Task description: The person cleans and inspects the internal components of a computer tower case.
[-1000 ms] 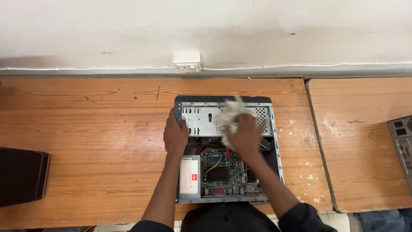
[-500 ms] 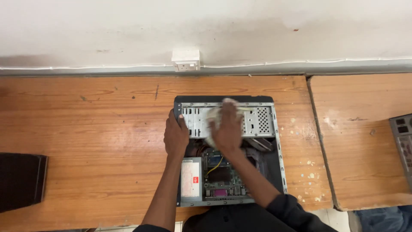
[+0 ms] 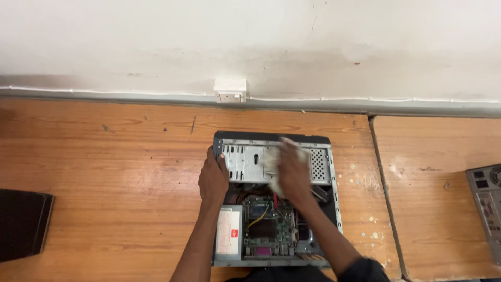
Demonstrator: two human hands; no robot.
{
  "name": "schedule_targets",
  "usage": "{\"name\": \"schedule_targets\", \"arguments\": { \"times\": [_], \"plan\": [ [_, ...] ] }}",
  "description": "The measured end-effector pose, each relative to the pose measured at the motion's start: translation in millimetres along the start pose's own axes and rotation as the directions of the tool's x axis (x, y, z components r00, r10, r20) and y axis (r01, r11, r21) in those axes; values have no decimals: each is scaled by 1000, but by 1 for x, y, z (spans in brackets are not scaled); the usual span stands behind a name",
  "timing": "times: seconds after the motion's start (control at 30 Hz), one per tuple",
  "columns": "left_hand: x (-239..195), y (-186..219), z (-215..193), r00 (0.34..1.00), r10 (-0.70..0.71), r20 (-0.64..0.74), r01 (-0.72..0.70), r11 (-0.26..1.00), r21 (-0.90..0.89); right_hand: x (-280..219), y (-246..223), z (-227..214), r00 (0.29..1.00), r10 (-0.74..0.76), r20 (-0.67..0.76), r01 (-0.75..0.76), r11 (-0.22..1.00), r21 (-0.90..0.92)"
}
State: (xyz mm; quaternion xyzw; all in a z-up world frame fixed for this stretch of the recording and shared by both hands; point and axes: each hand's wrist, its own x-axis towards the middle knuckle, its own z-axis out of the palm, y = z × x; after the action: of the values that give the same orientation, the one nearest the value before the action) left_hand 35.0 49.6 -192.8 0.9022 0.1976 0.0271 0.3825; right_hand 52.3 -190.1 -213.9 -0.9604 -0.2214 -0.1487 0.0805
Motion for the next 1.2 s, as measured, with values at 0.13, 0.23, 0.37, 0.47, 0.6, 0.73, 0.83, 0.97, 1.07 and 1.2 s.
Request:
{"name": "schedule_targets", "arguments": {
  "times": [0.13, 0.23, 0.37, 0.47, 0.6, 0.73, 0.83, 0.97, 1.07, 1.2],
  "plan": [
    [-1, 8, -1, 999, -31, 20, 30, 999, 20, -29, 51, -27, 947, 321, -8, -321, 944, -75],
    [1, 3, 5, 999, -47, 23, 46, 998, 38, -26, 57, -16, 865, 501, 17, -500, 864, -56],
    [1, 3, 6, 999, -31, -21, 32, 998, 57, 2, 41, 15, 806, 563, -181, -562, 825, 60],
    [0, 6, 4, 999, -30, -39, 32, 997, 63, 38, 13, 24, 830, 539, -145, -538, 842, 52],
    [2, 3, 10, 999, -22, -50, 24, 998, 55, 46, -15, 31, 886, 455, -94, -438, 885, 158],
    [-2, 1, 11, 998, -28, -50, 31, 998, 60, 38, -37, 12, 924, 350, -152, -322, 929, 181],
    [-1, 1, 7, 998, -40, -47, 42, 998, 44, 13, -10, 19, 911, 371, -183, -371, 928, 31],
    [2, 0, 9, 999, -15, -44, 17, 999, 29, -20, 23, -4, 876, 443, -191, -471, 872, -137],
    [1, -2, 11, 998, 5, -55, -3, 1000, 25, -29, 32, -26, 837, 514, -189, -480, 855, 198],
    [2, -4, 13, 998, 13, -62, -10, 999, 43, -19, 35, -27, 854, 493, -167, -436, 853, 287]
  ]
}}
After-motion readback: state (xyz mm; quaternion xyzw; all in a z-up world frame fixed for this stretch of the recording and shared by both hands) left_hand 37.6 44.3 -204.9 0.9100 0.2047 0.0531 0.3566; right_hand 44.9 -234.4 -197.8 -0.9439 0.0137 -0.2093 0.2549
